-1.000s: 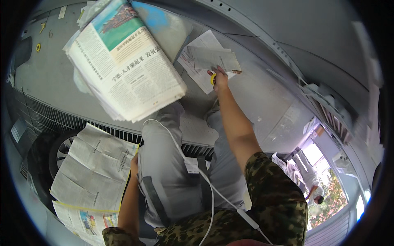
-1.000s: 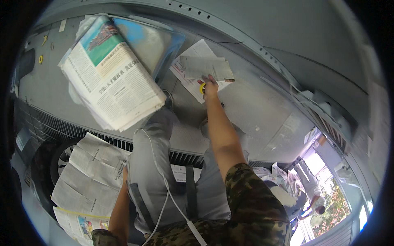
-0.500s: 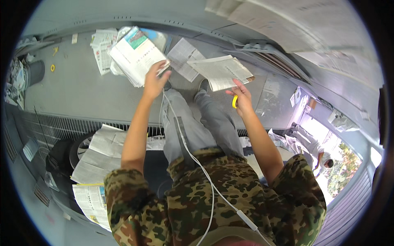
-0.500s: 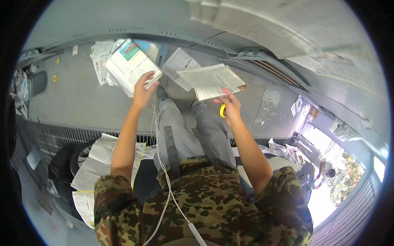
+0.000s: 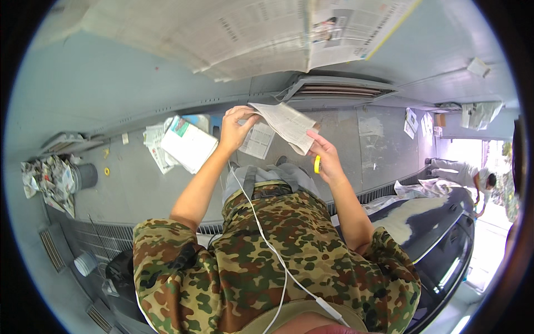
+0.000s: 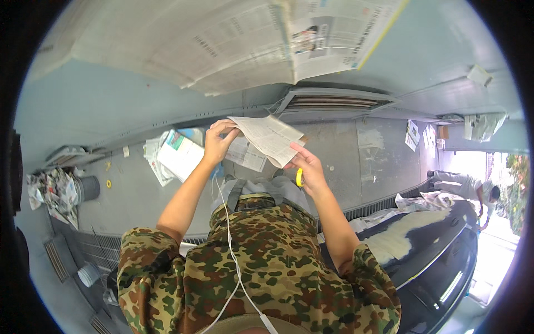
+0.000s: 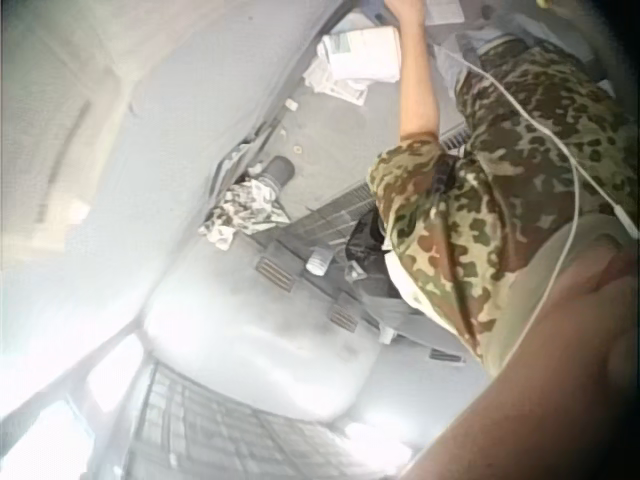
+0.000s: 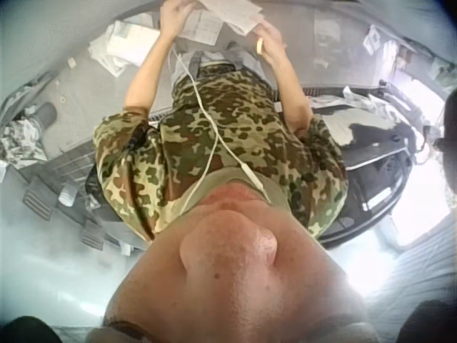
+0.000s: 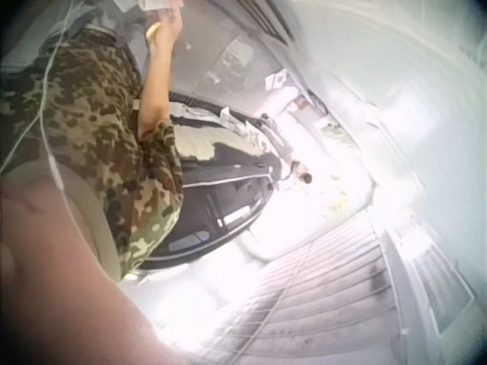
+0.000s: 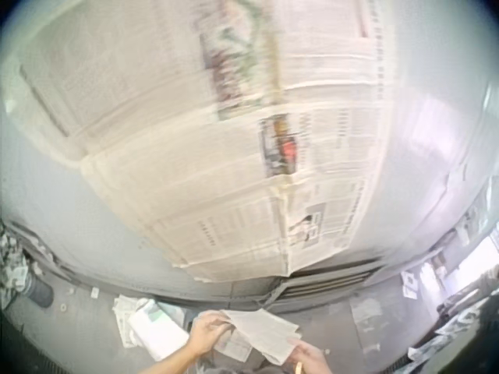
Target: The person tears yellow tape and uses it to attach newspaper sheets to a car's body panels and door edges. They smooth the paper, fold it over edges, and secure it with tape to cover the surfaces.
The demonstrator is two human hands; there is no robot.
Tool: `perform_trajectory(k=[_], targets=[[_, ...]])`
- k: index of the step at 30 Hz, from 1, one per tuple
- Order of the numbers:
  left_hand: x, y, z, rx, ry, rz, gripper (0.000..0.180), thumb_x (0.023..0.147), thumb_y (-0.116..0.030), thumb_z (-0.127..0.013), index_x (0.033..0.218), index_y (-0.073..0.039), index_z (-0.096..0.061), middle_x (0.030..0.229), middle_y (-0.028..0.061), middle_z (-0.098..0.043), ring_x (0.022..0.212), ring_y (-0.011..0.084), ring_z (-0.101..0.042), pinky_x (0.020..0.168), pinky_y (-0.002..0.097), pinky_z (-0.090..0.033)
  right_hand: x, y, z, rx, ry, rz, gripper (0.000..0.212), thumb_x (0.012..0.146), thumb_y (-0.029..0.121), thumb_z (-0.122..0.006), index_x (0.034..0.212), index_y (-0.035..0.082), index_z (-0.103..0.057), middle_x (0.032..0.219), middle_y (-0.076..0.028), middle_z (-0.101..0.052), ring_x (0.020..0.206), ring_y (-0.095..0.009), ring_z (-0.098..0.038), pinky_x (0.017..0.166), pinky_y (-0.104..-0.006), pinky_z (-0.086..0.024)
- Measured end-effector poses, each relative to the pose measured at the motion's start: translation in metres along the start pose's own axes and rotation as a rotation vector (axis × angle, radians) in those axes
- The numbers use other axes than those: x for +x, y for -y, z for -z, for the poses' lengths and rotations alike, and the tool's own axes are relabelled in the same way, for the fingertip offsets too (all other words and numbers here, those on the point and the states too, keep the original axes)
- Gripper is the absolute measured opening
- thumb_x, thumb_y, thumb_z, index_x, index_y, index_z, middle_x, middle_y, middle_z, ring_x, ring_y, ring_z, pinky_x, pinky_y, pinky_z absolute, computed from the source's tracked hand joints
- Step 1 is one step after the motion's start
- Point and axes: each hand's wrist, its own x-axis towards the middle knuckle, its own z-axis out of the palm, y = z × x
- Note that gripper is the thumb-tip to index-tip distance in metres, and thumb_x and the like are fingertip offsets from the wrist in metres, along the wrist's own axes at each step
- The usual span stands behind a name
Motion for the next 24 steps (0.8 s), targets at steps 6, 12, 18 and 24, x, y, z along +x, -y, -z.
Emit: perform_trajectory(k=[6,12,18,24], targets=[[0.034,-0.104,-0.039,-0.338,0.323,-0.113,0.008,0.088,-0.008,-0.067,0.090,-0.001,-0.062,0.104,0.0144,-0.076,0.096,0.0199,-0.072,0.078,0.0329,-0.053,0.003,0.019,0.040,0.027,-0.156,0.231,0.057,0.101,0.019,-0.061,0.147,-0.005,-0.039,0.114,-0.017,-0.067,0.071,-0.016,-0.066,0.066,-0.0245,-0.052],[0.046,-0.170,-0.100,-0.417,0.274,0.053,0.031,0.093,-0.015,-0.067,0.120,0.001,-0.063,0.097,0.0064,-0.071,0.088,0.0112,-0.062,0.081,0.0297,-0.051,-0.013,0.042,0.049,-0.030,-0.203,0.494,0.027,0.093,0.014,-0.072,0.111,0.001,-0.057,0.088,-0.005,-0.065,0.066,-0.008,-0.061,0.055,-0.0214,-0.047],[0.045,-0.199,-0.144,-0.574,0.470,0.167,0.033,0.100,-0.030,-0.063,0.113,0.001,-0.066,0.099,0.0033,-0.067,0.090,0.0103,-0.058,0.081,0.0288,-0.048,-0.021,0.072,0.066,0.044,-0.022,0.549,0.015,0.098,0.014,-0.066,0.099,0.003,-0.056,0.078,0.000,-0.061,0.064,-0.006,-0.057,0.057,-0.0212,-0.045],[0.054,-0.203,-0.163,-0.685,0.526,0.129,0.056,0.103,-0.052,-0.051,0.112,0.001,-0.067,0.098,0.0035,-0.067,0.090,0.0110,-0.057,0.083,0.0295,-0.047,-0.019,0.101,0.089,0.089,-0.021,0.562,0.021,0.099,0.021,-0.066,0.094,0.004,-0.056,0.075,0.001,-0.058,0.060,-0.005,-0.055,0.054,-0.0208,-0.042]])
